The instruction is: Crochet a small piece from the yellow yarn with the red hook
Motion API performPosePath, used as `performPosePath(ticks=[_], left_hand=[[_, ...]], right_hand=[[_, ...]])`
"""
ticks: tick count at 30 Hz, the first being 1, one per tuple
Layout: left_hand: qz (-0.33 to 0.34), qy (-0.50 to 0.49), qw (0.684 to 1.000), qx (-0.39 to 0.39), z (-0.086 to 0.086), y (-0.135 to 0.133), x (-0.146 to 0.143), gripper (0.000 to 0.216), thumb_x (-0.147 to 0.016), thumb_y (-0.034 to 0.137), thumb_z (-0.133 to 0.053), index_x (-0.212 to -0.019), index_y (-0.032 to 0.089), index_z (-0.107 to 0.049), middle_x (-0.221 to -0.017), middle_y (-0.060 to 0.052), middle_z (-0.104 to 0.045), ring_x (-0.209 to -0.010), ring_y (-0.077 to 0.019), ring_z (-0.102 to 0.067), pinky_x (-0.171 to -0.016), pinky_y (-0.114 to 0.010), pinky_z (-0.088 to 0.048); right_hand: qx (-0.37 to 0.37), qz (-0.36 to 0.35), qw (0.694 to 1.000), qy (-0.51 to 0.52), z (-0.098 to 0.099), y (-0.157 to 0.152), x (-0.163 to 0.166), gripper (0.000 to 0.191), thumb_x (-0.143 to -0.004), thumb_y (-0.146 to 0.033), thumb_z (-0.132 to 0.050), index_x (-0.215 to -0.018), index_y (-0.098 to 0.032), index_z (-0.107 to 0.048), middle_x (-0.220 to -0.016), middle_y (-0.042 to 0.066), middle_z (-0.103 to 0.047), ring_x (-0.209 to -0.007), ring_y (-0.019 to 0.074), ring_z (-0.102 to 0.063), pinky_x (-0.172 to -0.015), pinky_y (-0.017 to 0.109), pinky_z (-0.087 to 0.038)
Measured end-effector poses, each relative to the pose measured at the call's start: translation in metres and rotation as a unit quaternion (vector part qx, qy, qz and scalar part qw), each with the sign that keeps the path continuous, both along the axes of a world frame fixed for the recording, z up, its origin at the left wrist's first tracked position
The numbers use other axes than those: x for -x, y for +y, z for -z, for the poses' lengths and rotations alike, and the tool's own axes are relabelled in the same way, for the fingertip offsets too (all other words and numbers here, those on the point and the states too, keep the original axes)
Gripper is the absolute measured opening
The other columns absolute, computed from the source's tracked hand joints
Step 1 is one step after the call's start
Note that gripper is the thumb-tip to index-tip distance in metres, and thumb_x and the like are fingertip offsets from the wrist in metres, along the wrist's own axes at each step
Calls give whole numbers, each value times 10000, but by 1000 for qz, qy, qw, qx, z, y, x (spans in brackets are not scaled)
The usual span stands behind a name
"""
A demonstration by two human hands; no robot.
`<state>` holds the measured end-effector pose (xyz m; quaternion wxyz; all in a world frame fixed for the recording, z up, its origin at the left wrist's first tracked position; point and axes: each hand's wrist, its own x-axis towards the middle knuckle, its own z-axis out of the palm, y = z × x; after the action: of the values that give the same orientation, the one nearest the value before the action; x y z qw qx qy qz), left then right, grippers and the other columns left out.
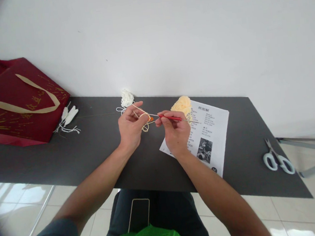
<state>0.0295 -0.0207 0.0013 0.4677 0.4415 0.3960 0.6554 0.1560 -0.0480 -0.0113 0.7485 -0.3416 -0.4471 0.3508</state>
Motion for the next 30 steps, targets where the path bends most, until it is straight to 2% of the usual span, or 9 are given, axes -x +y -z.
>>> performPosePath(ticks=[10, 14, 19, 22, 26, 30], left_hand=[[-65, 23, 998, -1, 3, -2, -2, 339, -738, 141, -754, -1068, 203, -708, -719, 41, -700, -645, -113, -656, -648, -242, -500], [-79, 22, 997, -5, 4, -2, -1, 315, -745, 162, -769, -1052, 208, -715, -736, 35, -708, -647, -114, -662, -658, -246, -508], [-89, 21, 996, 11, 5, 0, 1, 330, -742, 185, -787, -1065, 212, -727, -767, 20, -734, -650, -117, -663, -667, -254, -522], [-95, 18, 995, 23, 6, 1, 1, 341, -735, 182, -785, -1069, 217, -729, -761, 26, -727, -652, -118, -670, -656, -247, -519], [-109, 31, 994, 10, 4, 1, 1, 330, -747, 172, -766, -1071, 215, -724, -754, 29, -724, -644, -116, -668, -658, -249, -519], [-122, 61, 990, -19, 2, -1, 1, 278, -772, 160, -740, -1046, 204, -718, -737, 28, -727, -639, -118, -670, -681, -263, -525]], right_hand=[[-11, 56, 995, -83, -2, -12, 8, 95, -907, -180, -751, -972, -249, -754, -973, 8, -814, -710, 144, -783, -701, 315, -678], [-33, 57, 990, -126, 2, -14, 8, 165, -916, -154, -731, -1006, -280, -789, -1023, 14, -831, -782, 173, -805, -765, 360, -689], [-104, 62, 968, -221, 6, -16, 4, 308, -917, -110, -712, -1114, -331, -797, -1141, 18, -830, -928, 202, -814, -838, 398, -695], [-112, 64, 959, -252, 7, -17, 3, 333, -921, -115, -710, -1156, -337, -789, -1166, 21, -826, -967, 206, -814, -864, 404, -698], [-71, 73, 964, -246, 5, -19, 5, 265, -916, -168, -736, -1117, -328, -804, -1130, 18, -836, -936, 203, -820, -887, 395, -695], [46, 66, 982, -174, 1, -20, 10, 202, -926, -267, -740, -1116, -282, -806, -979, 31, -854, -837, 203, -827, -817, 360, -704]])
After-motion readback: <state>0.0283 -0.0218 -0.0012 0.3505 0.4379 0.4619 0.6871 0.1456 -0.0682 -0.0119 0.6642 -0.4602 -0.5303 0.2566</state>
